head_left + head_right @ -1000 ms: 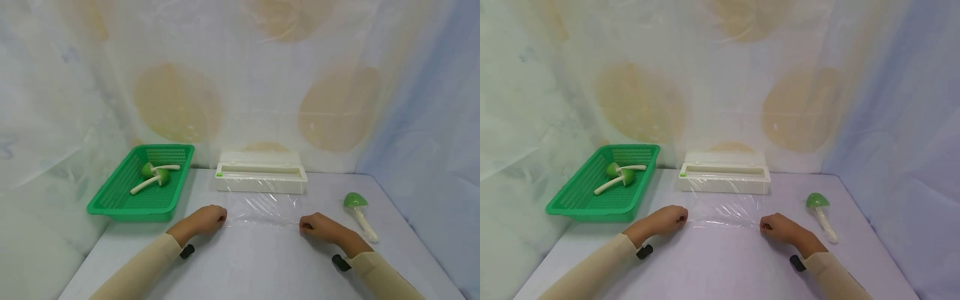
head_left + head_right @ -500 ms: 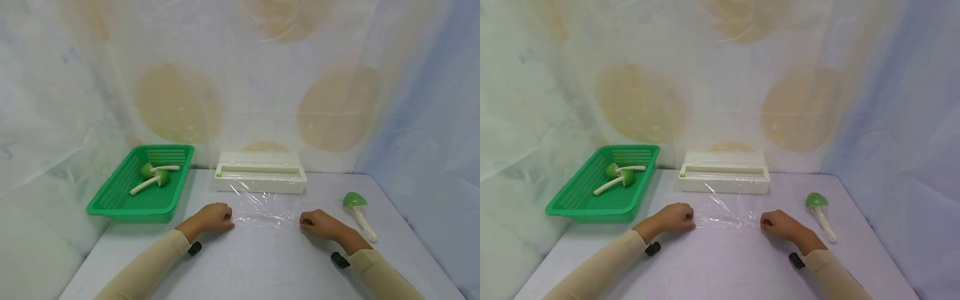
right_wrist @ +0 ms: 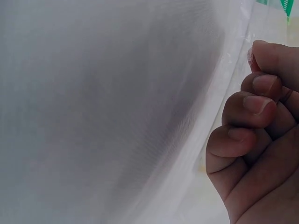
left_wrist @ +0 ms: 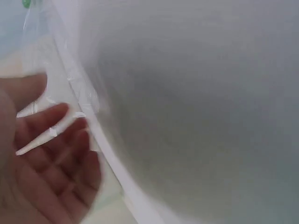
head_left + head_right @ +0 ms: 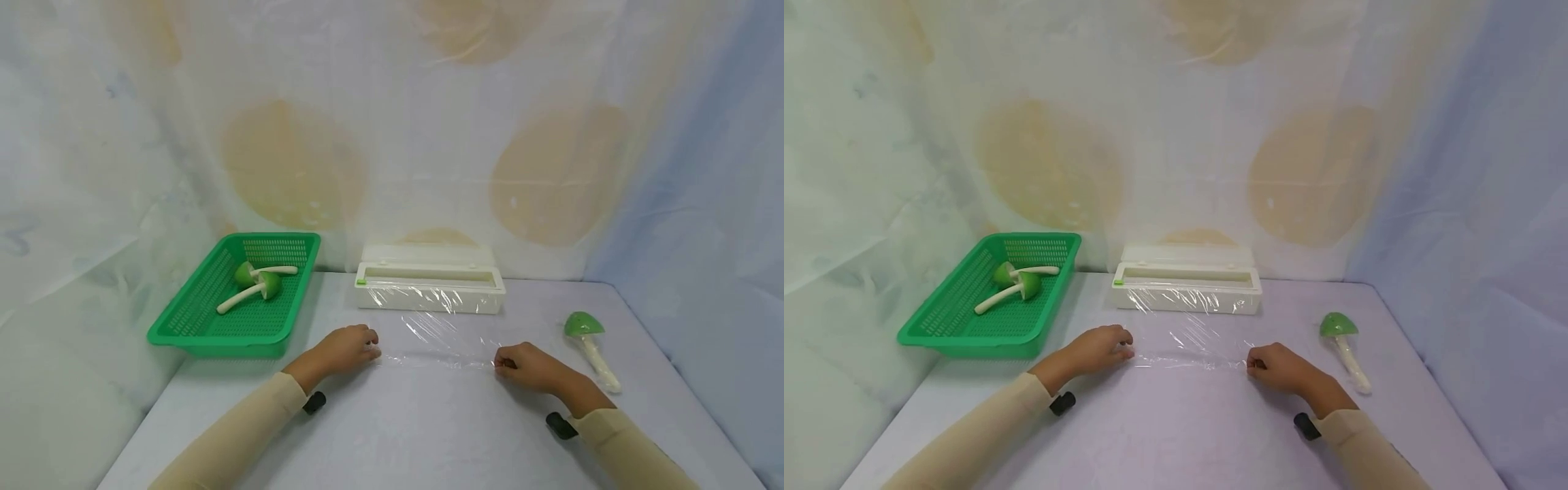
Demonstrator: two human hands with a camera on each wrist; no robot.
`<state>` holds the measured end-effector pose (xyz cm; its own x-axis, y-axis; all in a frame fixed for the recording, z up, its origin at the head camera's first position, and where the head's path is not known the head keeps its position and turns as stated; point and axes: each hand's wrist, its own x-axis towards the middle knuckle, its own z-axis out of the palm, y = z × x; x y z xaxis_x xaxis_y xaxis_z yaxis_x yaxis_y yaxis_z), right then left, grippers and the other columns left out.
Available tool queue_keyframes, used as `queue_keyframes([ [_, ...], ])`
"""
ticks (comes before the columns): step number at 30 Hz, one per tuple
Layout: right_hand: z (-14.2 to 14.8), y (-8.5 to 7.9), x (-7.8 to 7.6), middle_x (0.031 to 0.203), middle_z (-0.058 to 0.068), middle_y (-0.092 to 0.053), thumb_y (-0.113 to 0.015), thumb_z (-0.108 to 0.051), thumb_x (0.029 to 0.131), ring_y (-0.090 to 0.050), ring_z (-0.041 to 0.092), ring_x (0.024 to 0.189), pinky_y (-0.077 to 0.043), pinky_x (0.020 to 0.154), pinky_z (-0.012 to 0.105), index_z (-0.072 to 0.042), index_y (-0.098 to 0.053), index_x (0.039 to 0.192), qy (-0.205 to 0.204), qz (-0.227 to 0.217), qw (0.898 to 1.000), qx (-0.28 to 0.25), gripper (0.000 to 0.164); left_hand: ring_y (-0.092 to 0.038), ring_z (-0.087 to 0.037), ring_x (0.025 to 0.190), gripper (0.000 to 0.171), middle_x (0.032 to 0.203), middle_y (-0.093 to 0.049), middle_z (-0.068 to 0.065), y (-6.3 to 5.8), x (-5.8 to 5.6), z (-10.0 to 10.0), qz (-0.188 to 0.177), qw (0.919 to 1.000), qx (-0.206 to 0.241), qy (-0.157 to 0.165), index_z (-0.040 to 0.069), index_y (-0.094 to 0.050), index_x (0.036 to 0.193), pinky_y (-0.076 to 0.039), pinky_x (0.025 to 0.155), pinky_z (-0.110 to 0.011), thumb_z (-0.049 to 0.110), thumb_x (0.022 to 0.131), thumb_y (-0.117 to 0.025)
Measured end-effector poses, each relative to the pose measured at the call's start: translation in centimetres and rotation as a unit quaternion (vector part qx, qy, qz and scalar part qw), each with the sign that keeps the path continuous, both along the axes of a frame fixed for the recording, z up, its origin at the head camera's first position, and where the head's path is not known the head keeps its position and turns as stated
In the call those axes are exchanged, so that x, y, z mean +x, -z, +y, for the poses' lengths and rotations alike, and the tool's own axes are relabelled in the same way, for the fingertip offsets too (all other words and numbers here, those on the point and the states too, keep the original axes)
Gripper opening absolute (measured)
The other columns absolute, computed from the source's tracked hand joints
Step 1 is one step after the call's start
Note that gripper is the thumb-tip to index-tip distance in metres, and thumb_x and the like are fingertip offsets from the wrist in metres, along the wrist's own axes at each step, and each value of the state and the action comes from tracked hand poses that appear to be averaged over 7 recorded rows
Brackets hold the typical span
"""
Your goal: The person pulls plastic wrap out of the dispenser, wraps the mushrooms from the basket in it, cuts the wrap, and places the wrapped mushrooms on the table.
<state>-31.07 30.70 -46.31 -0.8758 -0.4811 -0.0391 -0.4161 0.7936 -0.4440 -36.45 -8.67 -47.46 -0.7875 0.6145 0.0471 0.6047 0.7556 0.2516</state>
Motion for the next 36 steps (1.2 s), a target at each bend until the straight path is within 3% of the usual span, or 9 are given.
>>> queue_keyframes([
  [3, 0.1, 0.0, -0.1, 0.070, -0.009, -0.052, -0.065, -0.011, 0.093, -0.047, 0.007, 0.065, -0.042, 0.057, 0.025, -0.016, -0.064, 0.086, 0.000, -0.005, 1.000, -0.009, 0.008, -0.058, -0.014, 0.081, 0.026, 0.087, -0.061, 0.004, 0.0, -0.2, 0.3, -0.015, 0.9998, -0.008, -0.008, 0.012, -0.066, 0.101, -0.049, 0.074, -0.034, 0.036, 0.091, -0.068],
  [6, 0.1, 0.0, -0.1, 0.070, -0.010, -0.052, -0.065, -0.012, 0.093, -0.047, 0.007, 0.065, -0.042, 0.058, 0.025, -0.017, -0.064, 0.086, 0.000, -0.008, 1.000, -0.010, 0.009, -0.052, -0.010, 0.068, 0.012, 0.073, -0.057, 0.009, 0.2, -0.4, 0.3, -0.018, 0.9998, 0.000, 0.010, 0.016, -0.063, 0.087, -0.046, 0.064, -0.029, 0.026, 0.090, -0.069],
  [9, 0.0, 0.2, 0.0, 0.070, -0.009, -0.052, -0.065, -0.012, 0.093, -0.047, 0.007, 0.064, -0.042, 0.057, 0.025, -0.017, -0.063, 0.086, -0.001, -0.009, 1.000, -0.009, 0.009, -0.046, -0.006, 0.063, 0.015, 0.066, -0.052, 0.012, 0.5, -0.4, 0.0, -0.018, 0.9993, 0.009, 0.030, 0.020, -0.062, 0.078, -0.042, 0.060, -0.026, 0.025, 0.091, -0.068],
  [13, 0.0, 0.2, -0.1, 0.069, -0.009, -0.052, -0.065, -0.011, 0.093, -0.046, 0.007, 0.064, -0.042, 0.057, 0.026, -0.017, -0.063, 0.085, 0.003, -0.002, 1.000, 0.001, 0.010, -0.047, -0.006, 0.063, 0.018, 0.065, -0.051, 0.013, 0.6, -0.5, -0.1, -0.018, 0.9989, 0.011, 0.042, 0.021, -0.061, 0.076, -0.042, 0.060, -0.026, 0.028, 0.090, -0.069],
  [18, -0.1, 0.1, -0.3, 0.070, -0.009, -0.052, -0.065, -0.011, 0.092, -0.047, 0.008, 0.065, -0.042, 0.058, 0.026, -0.017, -0.063, 0.086, 0.004, -0.006, 1.000, 0.005, 0.009, -0.046, -0.008, 0.062, 0.020, 0.065, -0.051, 0.012, 0.8, -0.7, -0.4, -0.005, 0.9979, 0.008, 0.064, 0.021, -0.059, 0.072, -0.042, 0.060, -0.027, 0.015, 0.091, -0.065],
  [23, -0.1, 0.1, 0.1, 0.071, -0.010, -0.053, -0.065, -0.011, 0.093, -0.048, 0.008, 0.065, -0.043, 0.058, 0.026, -0.018, -0.064, 0.085, 0.001, -0.020, 1.000, 0.003, 0.010, -0.049, -0.006, 0.064, 0.018, 0.069, -0.055, 0.015, 0.4, -0.2, -1.1, 0.005, 0.9958, 0.015, 0.090, 0.021, -0.063, 0.074, -0.045, 0.063, -0.026, 0.014, 0.090, -0.065],
  [29, -0.1, 0.1, 0.9, 0.072, -0.011, -0.055, -0.065, -0.010, 0.092, -0.049, 0.007, 0.066, -0.044, 0.059, 0.026, -0.019, -0.063, 0.083, -0.010, -0.032, 0.999, 0.005, 0.013, -0.048, -0.005, 0.064, 0.018, 0.070, -0.054, 0.015, 0.1, 0.9, -1.9, 0.043, 0.9924, 0.012, 0.115, 0.020, -0.063, 0.073, -0.045, 0.062, -0.026, 0.013, 0.089, -0.068],
  [32, -0.1, 0.0, 1.4, 0.073, -0.011, -0.055, -0.065, -0.009, 0.091, -0.049, 0.007, 0.066, -0.044, 0.060, 0.026, -0.018, -0.063, 0.082, -0.012, -0.038, 0.999, 0.008, 0.013, -0.045, -0.006, 0.060, 0.019, 0.067, -0.050, 0.013, 0.0, 1.6, -2.0, 0.085, 0.9898, -0.012, 0.114, 0.020, -0.060, 0.072, -0.042, 0.057, -0.026, 0.013, 0.087, -0.069],
  [36, -0.3, -0.1, 2.1, 0.073, -0.011, -0.056, -0.064, -0.011, 0.092, -0.050, 0.009, 0.066, -0.044, 0.060, 0.027, -0.019, -0.064, 0.082, -0.003, -0.053, 0.998, 0.014, 0.013, -0.041, -0.008, 0.054, 0.021, 0.063, -0.043, 0.010, -0.3, 2.6, -2.1, 0.158, 0.9782, -0.061, 0.120, 0.019, -0.056, 0.070, -0.038, 0.050, -0.027, 0.015, 0.086, -0.071],
])
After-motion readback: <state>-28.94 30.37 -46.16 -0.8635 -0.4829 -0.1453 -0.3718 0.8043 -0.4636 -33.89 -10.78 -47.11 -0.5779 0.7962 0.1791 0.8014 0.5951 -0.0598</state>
